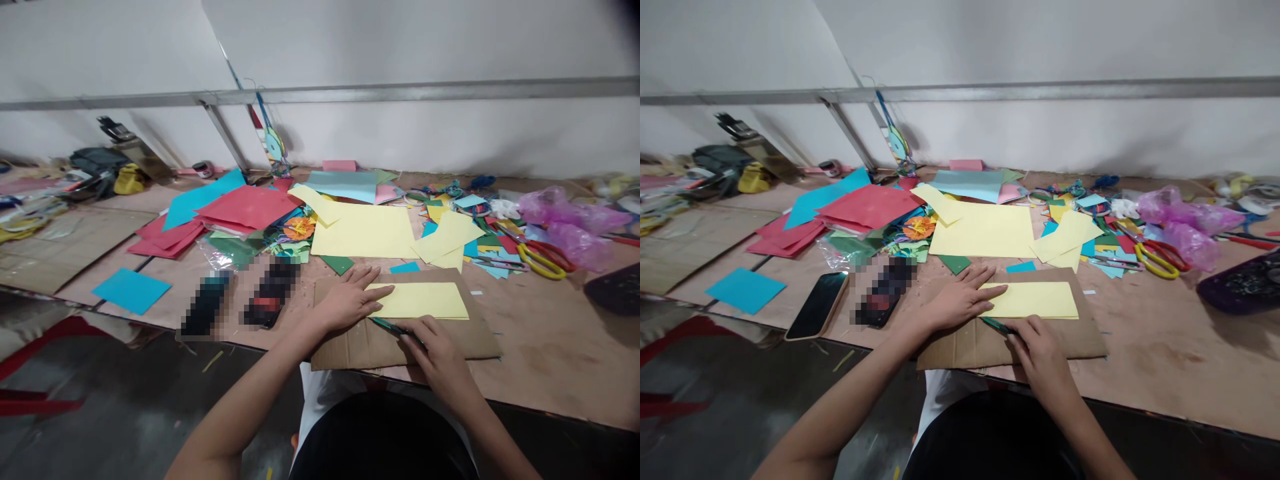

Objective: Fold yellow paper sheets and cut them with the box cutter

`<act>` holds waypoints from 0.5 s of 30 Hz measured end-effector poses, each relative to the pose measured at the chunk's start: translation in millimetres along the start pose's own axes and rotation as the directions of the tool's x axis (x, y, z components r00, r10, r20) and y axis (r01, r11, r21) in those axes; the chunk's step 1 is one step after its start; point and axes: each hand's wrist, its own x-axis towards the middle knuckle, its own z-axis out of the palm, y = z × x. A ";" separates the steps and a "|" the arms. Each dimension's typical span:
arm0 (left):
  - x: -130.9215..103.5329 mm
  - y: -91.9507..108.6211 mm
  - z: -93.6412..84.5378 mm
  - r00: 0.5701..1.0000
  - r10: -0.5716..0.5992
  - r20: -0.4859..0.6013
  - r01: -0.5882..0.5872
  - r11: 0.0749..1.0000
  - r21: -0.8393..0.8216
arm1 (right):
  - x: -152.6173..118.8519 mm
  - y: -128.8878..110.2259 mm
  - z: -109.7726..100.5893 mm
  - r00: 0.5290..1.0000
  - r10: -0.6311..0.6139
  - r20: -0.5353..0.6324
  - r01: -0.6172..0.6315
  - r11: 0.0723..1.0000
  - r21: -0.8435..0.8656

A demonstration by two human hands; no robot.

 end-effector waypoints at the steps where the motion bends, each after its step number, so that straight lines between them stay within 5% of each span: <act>1: 0.1 -0.1 0.1 1.000 -0.002 0.001 0.002 1.000 0.001 | 0.6 -1.3 1.3 1.000 -0.002 -0.001 0.002 1.000 0.004; 15: 2.3 -0.4 -2.6 0.998 -0.036 0.043 0.037 0.999 -0.031 | -4.5 -1.8 -1.5 0.997 -0.061 0.039 0.058 0.996 0.060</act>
